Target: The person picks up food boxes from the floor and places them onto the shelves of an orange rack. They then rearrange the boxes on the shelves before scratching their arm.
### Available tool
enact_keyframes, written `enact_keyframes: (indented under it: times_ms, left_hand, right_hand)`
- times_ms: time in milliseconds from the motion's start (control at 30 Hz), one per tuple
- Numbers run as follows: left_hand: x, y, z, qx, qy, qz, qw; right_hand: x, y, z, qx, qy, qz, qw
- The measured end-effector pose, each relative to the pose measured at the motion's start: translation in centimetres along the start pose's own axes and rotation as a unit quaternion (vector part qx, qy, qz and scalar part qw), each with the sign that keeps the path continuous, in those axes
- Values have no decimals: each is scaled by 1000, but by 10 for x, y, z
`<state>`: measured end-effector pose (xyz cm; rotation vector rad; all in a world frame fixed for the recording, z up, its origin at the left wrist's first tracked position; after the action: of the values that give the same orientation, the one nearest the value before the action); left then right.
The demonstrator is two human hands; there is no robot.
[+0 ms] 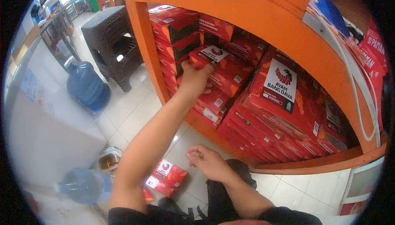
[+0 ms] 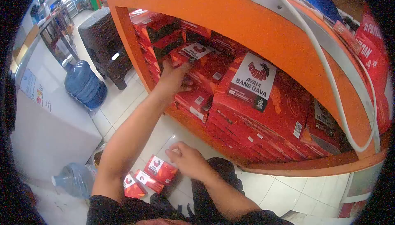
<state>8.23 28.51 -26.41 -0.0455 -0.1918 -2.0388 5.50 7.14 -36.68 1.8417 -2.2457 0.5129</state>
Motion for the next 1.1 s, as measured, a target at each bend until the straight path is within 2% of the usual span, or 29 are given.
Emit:
enact_keyframes:
  times_ms: [100, 167, 200, 267, 300, 367, 400, 467, 500, 567, 633, 700, 767, 800, 833, 867, 900, 933, 1000, 1067, 1100]
  left_hand:
    - [-19, 21, -16, 31, -23, -2, 999]
    - [-30, 34, -27, 108, 73, 6, 991]
    - [-40, 41, -38, 107, 71, 9, 992]
    - [-53, 49, -53, 54, 136, 96, 985]
    - [-48, 55, -48, 53, 135, 98, 984]
    - [-28, 67, -31, 196, 16, 42, 979]
    - [-23, 66, -25, 196, 13, 44, 980]
    - [-17, 64, -21, 211, -58, -23, 976]
    - [-15, 59, -21, 213, -63, -17, 975]
    - [-7, 41, -24, 230, -14, 2, 973]
    - [19, 3, -10, 185, 18, -6, 983]
    - [37, -61, -13, -2, 71, -2, 997]
    - [47, -134, -47, -118, 89, -19, 989]
    - [55, -173, -79, -210, 92, -4, 973]
    - [75, -202, -101, -391, 110, 33, 913]
    - [87, -232, -144, -477, 83, 8, 875]
    - [102, -260, -189, -538, 35, -46, 841]
    - [123, -272, -224, -627, -50, -71, 774]
    - [160, -273, -272, -729, -33, -212, 650]
    - [182, -254, -308, -702, -38, -256, 664]
    - [190, -239, -310, -717, 16, -313, 623]
  right_hand:
    - [0, -4, 5, 46, -9, -17, 999]
    - [1, -7, 5, 64, -9, -36, 997]
    - [3, -9, 1, 80, -18, -39, 996]
    - [5, -13, -6, 95, -26, -45, 994]
    - [5, -15, -10, 98, -11, -55, 994]
    - [3, -17, -10, 101, 7, -66, 993]
    - [3, -17, -8, 117, 6, -73, 990]
    - [2, -17, -6, 132, 8, -85, 988]
    - [3, -18, -7, 146, -11, -71, 987]
    - [7, -19, -7, 157, -18, -71, 985]
    - [10, -21, -13, 225, -45, -77, 970]
    - [13, -23, -5, 181, -19, -100, 978]
    - [16, -26, -9, 182, -2, -115, 977]
    - [19, -26, -10, 185, 5, -118, 976]
    - [17, -25, -12, 192, 0, -110, 975]
    - [19, -19, -15, 186, 3, -122, 975]
    - [18, -17, -19, 190, -3, -116, 975]
    - [18, -15, -22, 197, -9, -107, 974]
    - [17, -7, -18, 219, -25, -106, 970]
    - [17, -1, -18, 238, -38, -97, 966]
    - [16, 2, -19, 254, -30, -109, 961]
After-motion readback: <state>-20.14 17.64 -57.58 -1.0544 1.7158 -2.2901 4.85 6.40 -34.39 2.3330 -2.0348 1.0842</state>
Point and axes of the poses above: each hand's wrist, its own x-axis away from the middle knuckle, its own y-axis out of the palm, z = x × y, the point moved 3 cm from there along -x, towards the middle knuckle, and after that the axes turned 4 degrees about z, right-handed, at the moved point
